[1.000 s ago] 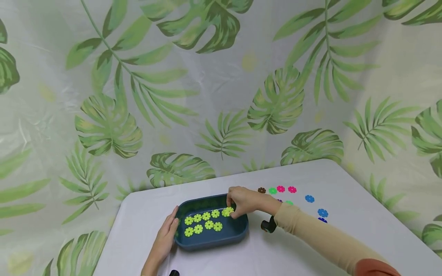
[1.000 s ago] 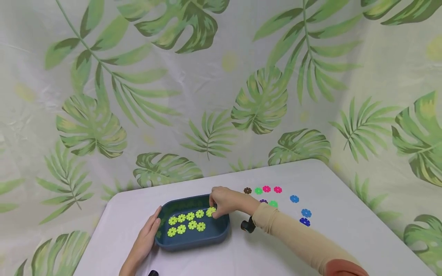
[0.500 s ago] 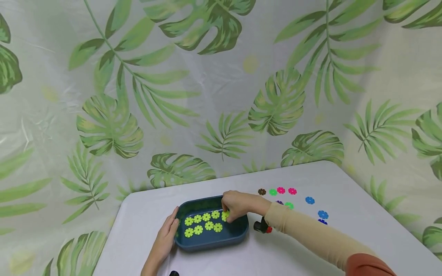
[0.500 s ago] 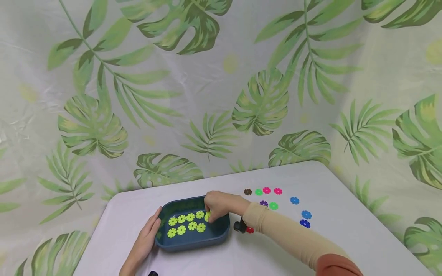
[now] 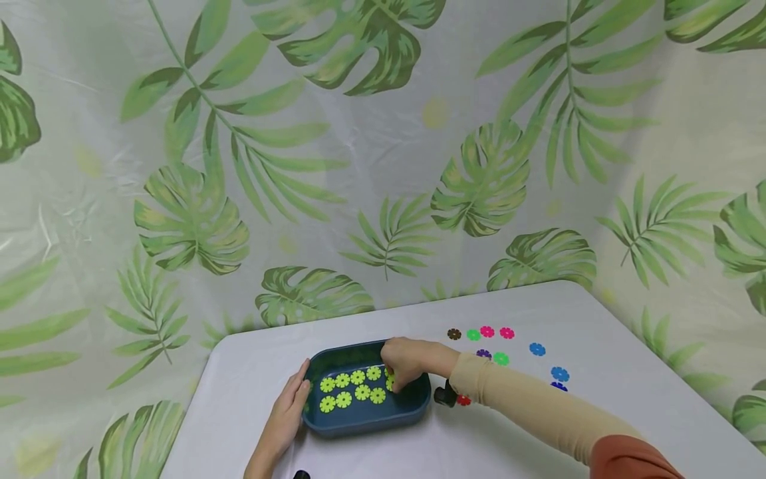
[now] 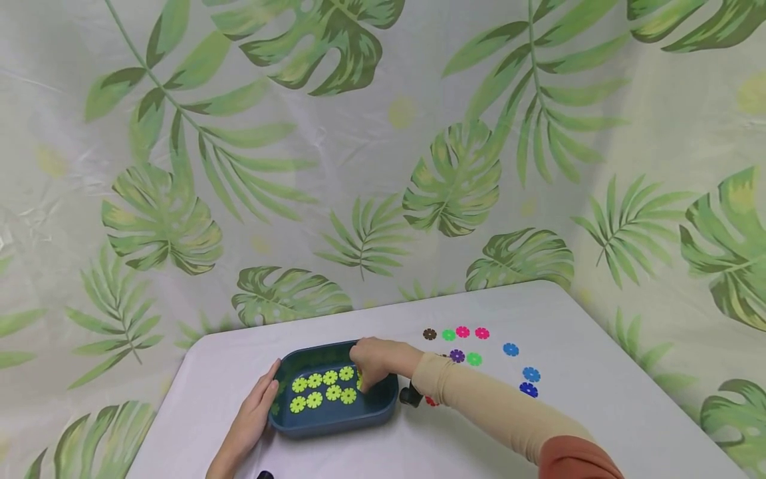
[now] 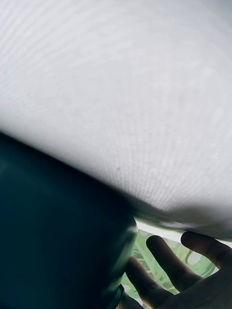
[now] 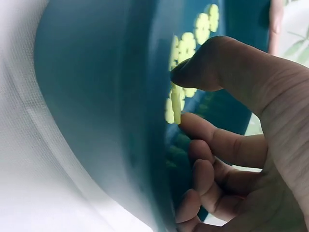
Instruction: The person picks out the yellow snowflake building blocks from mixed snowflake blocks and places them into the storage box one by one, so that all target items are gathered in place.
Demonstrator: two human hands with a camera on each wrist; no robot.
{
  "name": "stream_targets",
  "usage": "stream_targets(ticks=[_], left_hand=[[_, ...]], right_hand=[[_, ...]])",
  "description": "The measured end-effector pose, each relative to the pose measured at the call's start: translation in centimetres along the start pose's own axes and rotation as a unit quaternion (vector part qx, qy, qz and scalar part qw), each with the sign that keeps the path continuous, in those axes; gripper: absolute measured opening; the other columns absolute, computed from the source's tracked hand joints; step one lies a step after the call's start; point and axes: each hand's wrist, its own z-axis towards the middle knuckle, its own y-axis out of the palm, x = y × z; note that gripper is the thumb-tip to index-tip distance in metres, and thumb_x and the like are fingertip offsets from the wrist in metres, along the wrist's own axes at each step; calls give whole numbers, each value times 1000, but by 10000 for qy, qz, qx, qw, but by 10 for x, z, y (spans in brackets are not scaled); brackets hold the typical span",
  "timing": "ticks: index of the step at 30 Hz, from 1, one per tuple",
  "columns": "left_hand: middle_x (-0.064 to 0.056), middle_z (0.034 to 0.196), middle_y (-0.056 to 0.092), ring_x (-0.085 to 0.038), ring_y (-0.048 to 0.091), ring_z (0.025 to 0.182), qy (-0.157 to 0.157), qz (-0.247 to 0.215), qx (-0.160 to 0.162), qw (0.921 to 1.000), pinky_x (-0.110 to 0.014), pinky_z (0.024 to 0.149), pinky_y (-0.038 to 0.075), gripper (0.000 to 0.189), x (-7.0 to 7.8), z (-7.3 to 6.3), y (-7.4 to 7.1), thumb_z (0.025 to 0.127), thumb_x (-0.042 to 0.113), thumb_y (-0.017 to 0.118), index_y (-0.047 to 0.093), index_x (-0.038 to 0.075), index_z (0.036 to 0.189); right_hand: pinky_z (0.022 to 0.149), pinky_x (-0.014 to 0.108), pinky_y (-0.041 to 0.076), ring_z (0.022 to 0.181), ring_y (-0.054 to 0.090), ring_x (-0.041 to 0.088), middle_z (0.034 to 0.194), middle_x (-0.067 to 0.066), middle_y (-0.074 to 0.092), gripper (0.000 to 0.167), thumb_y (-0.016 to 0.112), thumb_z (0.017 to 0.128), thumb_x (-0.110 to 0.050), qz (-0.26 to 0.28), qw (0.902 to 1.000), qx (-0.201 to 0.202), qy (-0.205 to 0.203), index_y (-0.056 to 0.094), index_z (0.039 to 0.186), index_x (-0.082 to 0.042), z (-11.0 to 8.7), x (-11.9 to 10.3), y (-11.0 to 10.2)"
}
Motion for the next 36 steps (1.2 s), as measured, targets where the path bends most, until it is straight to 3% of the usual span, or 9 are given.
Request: stream_targets(ticks=[6, 15, 24, 31, 36], left_hand=[[-7, 160, 36, -32, 27, 150, -135, -32, -63, 9999, -57, 120, 21, 52, 0, 1, -1, 111, 37, 39, 32, 22, 161], [-9, 160, 37, -34, 28, 149, 12, 0, -31, 10000, -58, 119, 21, 54, -1, 3, -1, 111, 39, 38, 31, 18, 161], [-6, 160, 36, -31, 27, 150, -51, -18, -46, 10000, -56, 120, 20, 52, -1, 4, -2, 111, 38, 38, 32, 22, 161], [-10, 160, 36, -35, 27, 150, 27, 7, -6, 10000, -58, 119, 21, 53, -1, 2, 0, 111, 38, 38, 31, 20, 161], [-6, 160, 36, -32, 27, 150, 11, -7, -10, 10000, -57, 119, 21, 52, -3, 1, 0, 111, 38, 39, 32, 23, 160]], right_hand=[[67, 22, 50, 74, 54, 6, 74, -11, 61, 26, 91, 76, -34, -33, 9999, -104, 91, 73, 79, -15, 3, -2, 3], [67, 21, 52, 76, 55, 5, 79, -11, 59, 31, 92, 75, -34, 52, 9988, -325, 360, 71, 88, -16, 4, -5, 4], [63, 23, 51, 71, 55, 6, 78, -9, 57, 32, 91, 77, -34, 65, 9965, -512, 655, 65, 86, -18, 8, -9, 6], [62, 24, 51, 70, 55, 6, 78, -8, 56, 34, 91, 77, -33, 63, 9959, -596, 683, 63, 85, -17, 11, -10, 10], [64, 24, 53, 71, 55, 6, 82, -7, 59, 34, 91, 77, -33, 48, 9956, -614, 706, 66, 91, -16, 12, -11, 13]])
